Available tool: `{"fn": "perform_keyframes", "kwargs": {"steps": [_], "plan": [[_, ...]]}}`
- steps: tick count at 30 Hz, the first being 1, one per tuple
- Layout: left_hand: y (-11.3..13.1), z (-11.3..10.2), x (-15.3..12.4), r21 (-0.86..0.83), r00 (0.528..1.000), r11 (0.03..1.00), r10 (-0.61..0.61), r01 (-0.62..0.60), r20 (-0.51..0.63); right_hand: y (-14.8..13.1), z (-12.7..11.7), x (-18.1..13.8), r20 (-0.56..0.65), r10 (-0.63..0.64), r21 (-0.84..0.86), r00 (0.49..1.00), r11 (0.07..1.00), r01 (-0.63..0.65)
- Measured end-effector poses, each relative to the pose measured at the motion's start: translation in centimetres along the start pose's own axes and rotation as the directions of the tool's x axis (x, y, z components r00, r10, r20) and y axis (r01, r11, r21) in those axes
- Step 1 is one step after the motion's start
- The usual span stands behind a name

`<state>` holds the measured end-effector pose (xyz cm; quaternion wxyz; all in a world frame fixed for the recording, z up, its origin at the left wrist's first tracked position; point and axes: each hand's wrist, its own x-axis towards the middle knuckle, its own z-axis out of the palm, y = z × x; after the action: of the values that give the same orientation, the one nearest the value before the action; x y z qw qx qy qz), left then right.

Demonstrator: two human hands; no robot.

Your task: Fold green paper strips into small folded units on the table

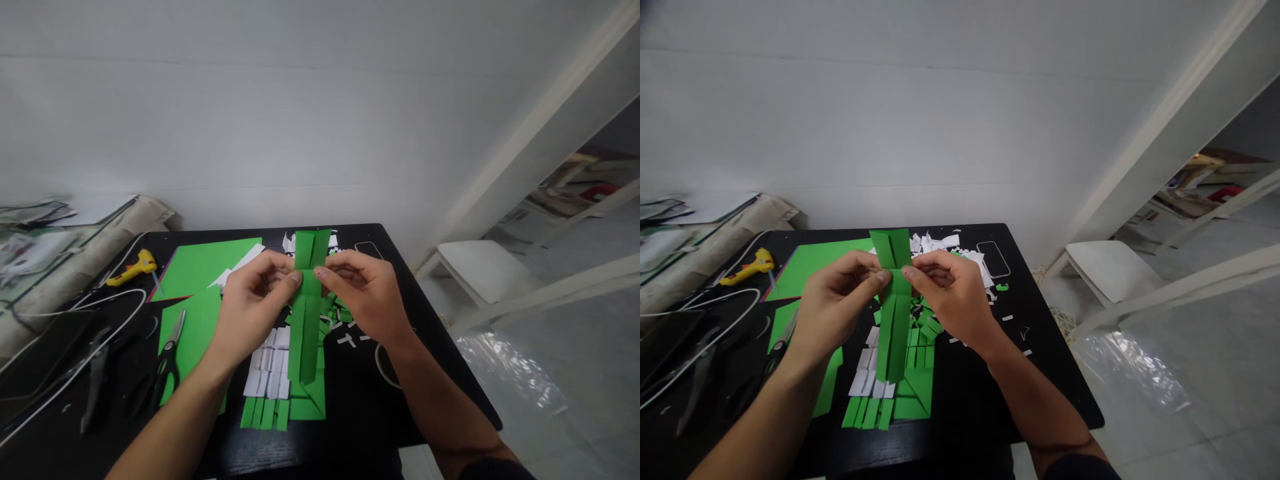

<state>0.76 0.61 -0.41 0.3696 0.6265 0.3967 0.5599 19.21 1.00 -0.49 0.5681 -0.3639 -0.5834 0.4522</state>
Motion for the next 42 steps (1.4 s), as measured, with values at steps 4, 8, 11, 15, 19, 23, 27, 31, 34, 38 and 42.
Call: {"fn": "perform_keyframes", "kwargs": {"steps": [4,8,11,15,19,23,27,31,34,38,42], "plan": [[0.11,0.06,0.00,-0.007,1.000,1.000,-0.013,0.013,-0.021,-0.10,0.04,-0.08,-0.013,-0.007,-0.015,1.000,1.000,0.007],[0.18,0.13,-0.04,-0.030,0.999,0.999,-0.022,0.021,-0.030,-0.11,0.05,-0.15,-0.019,-0.019,-0.008,1.000,1.000,0.019],[0.20,0.16,-0.03,-0.030,0.999,0.999,-0.024,0.023,-0.032,-0.06,0.06,-0.18,-0.025,-0.021,-0.006,0.999,1.000,0.021],[0.18,0.13,0.00,0.003,0.999,1.000,-0.023,0.023,-0.024,0.05,0.08,-0.15,-0.037,-0.013,-0.023,0.999,1.000,0.012],[0.12,0.28,-0.04,-0.049,1.000,0.999,0.017,-0.018,-0.021,0.17,0.09,-0.09,-0.032,-0.005,-0.017,0.999,1.000,0.005],[-0.02,0.33,-0.16,-0.072,0.998,0.996,0.054,-0.057,-0.037,0.09,0.03,-0.15,0.007,0.004,0.028,1.000,1.000,-0.005],[-0.13,-0.05,-0.25,-0.026,0.996,0.996,0.083,-0.084,-0.025,-0.21,-0.14,-0.25,0.081,-0.046,0.069,0.996,0.997,0.041],[-0.12,-0.37,-0.34,-0.004,0.998,0.998,0.061,-0.061,0.001,-0.36,-0.35,-0.34,0.078,-0.060,0.050,0.995,0.997,0.056],[0.03,-0.39,-0.40,0.023,0.999,0.998,0.054,-0.054,0.008,-0.39,-0.47,-0.41,0.049,-0.055,-0.009,0.997,0.998,0.055],[0.21,-0.40,-0.36,0.053,0.997,0.995,0.079,-0.079,0.009,-0.49,-0.54,-0.44,0.042,-0.079,-0.030,0.996,0.996,0.081],[0.09,-0.47,-0.27,0.061,0.995,0.994,0.094,-0.095,0.017,-0.46,-0.56,-0.36,0.050,-0.108,-0.019,0.993,0.994,0.109]]}}
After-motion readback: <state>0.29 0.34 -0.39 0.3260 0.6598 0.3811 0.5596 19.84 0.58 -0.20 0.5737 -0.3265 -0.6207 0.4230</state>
